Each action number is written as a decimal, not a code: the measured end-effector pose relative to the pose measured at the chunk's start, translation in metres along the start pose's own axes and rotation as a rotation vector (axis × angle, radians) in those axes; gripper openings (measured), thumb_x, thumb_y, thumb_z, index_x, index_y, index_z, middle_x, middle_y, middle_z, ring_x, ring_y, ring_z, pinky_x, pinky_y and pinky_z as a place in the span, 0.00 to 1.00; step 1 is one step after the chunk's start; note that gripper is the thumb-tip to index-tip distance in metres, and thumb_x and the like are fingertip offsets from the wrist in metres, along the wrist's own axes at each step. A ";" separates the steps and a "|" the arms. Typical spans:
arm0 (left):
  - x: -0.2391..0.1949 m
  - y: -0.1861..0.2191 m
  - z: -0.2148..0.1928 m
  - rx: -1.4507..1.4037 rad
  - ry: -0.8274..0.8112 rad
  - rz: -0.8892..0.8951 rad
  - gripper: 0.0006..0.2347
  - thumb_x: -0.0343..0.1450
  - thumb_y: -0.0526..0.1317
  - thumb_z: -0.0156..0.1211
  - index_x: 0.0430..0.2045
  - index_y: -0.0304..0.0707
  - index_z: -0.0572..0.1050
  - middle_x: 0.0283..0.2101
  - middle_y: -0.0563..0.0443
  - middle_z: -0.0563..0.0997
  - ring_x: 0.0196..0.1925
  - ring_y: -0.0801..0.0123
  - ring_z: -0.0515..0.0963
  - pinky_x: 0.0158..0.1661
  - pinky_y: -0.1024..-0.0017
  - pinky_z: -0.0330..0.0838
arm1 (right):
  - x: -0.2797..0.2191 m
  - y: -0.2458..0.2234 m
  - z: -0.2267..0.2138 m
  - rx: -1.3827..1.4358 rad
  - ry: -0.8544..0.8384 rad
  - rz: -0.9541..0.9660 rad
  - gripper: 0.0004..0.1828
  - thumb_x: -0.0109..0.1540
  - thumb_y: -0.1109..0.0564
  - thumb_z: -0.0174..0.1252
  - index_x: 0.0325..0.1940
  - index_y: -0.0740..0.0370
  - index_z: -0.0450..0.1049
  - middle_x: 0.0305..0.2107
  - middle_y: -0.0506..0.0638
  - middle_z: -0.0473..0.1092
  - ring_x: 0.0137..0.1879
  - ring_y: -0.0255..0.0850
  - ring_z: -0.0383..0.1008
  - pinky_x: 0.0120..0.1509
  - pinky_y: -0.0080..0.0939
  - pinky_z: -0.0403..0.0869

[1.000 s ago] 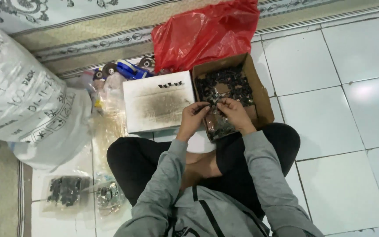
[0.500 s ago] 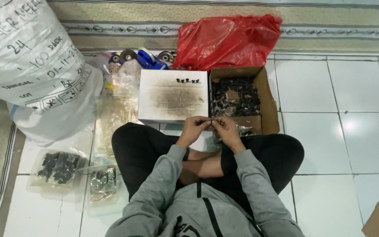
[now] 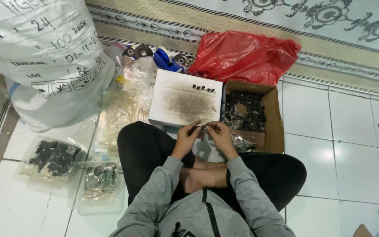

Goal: Sorting and packaging small black components into a slotted tray and plastic bags while sitting on the floor.

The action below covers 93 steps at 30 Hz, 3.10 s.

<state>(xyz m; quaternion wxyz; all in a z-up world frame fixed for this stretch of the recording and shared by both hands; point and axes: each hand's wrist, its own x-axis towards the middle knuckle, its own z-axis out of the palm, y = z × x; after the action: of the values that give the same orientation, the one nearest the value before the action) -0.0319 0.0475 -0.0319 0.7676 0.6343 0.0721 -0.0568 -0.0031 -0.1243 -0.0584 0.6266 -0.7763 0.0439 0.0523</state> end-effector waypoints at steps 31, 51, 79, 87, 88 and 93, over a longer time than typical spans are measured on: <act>0.044 -0.076 -0.022 -0.238 0.203 -0.024 0.07 0.71 0.32 0.64 0.40 0.30 0.82 0.31 0.41 0.83 0.30 0.70 0.81 0.34 0.72 0.80 | 0.197 -0.050 0.067 -0.977 -0.076 -0.442 0.06 0.58 0.50 0.68 0.39 0.42 0.80 0.39 0.50 0.69 0.53 0.54 0.70 0.59 0.55 0.66; 0.026 -0.039 -0.020 0.151 0.125 0.067 0.06 0.70 0.33 0.64 0.39 0.34 0.83 0.32 0.42 0.84 0.33 0.67 0.80 0.35 0.70 0.76 | 0.170 -0.060 -0.059 -0.811 0.041 -0.461 0.14 0.61 0.51 0.68 0.48 0.55 0.79 0.41 0.60 0.71 0.52 0.61 0.72 0.60 0.55 0.69; 0.186 -0.080 0.235 1.150 -0.572 0.336 0.15 0.74 0.27 0.45 0.52 0.26 0.77 0.49 0.23 0.79 0.53 0.39 0.80 0.53 0.54 0.78 | 0.123 0.138 -0.217 -0.674 -0.115 0.558 0.25 0.64 0.56 0.53 0.66 0.64 0.73 0.58 0.67 0.72 0.64 0.61 0.73 0.62 0.58 0.77; 0.211 -0.119 0.243 1.467 -0.538 0.591 0.12 0.73 0.29 0.52 0.49 0.36 0.77 0.44 0.39 0.80 0.46 0.57 0.82 0.47 0.70 0.79 | 0.128 0.116 -0.219 -0.590 -0.103 0.564 0.25 0.64 0.53 0.55 0.65 0.63 0.74 0.57 0.66 0.72 0.64 0.60 0.72 0.62 0.57 0.77; 0.210 -0.124 0.242 1.470 -0.540 0.585 0.12 0.73 0.29 0.52 0.49 0.36 0.77 0.44 0.39 0.80 0.46 0.57 0.82 0.47 0.70 0.79 | 0.129 0.119 -0.219 -0.587 -0.108 0.567 0.25 0.64 0.53 0.55 0.65 0.63 0.74 0.57 0.66 0.72 0.64 0.60 0.72 0.62 0.57 0.77; 0.216 -0.152 0.240 1.434 -0.441 0.766 0.08 0.69 0.32 0.57 0.40 0.37 0.79 0.37 0.39 0.80 0.40 0.52 0.82 0.37 0.62 0.79 | 0.129 0.096 -0.222 -0.507 -0.049 0.535 0.26 0.65 0.54 0.53 0.66 0.67 0.72 0.57 0.70 0.72 0.63 0.63 0.72 0.62 0.60 0.76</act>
<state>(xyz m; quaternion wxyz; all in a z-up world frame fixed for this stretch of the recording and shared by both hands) 0.1625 -0.2161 -0.1737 0.1413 0.9233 -0.3533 0.0530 0.1175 -0.3620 -0.1223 0.3796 -0.8664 0.2158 0.2422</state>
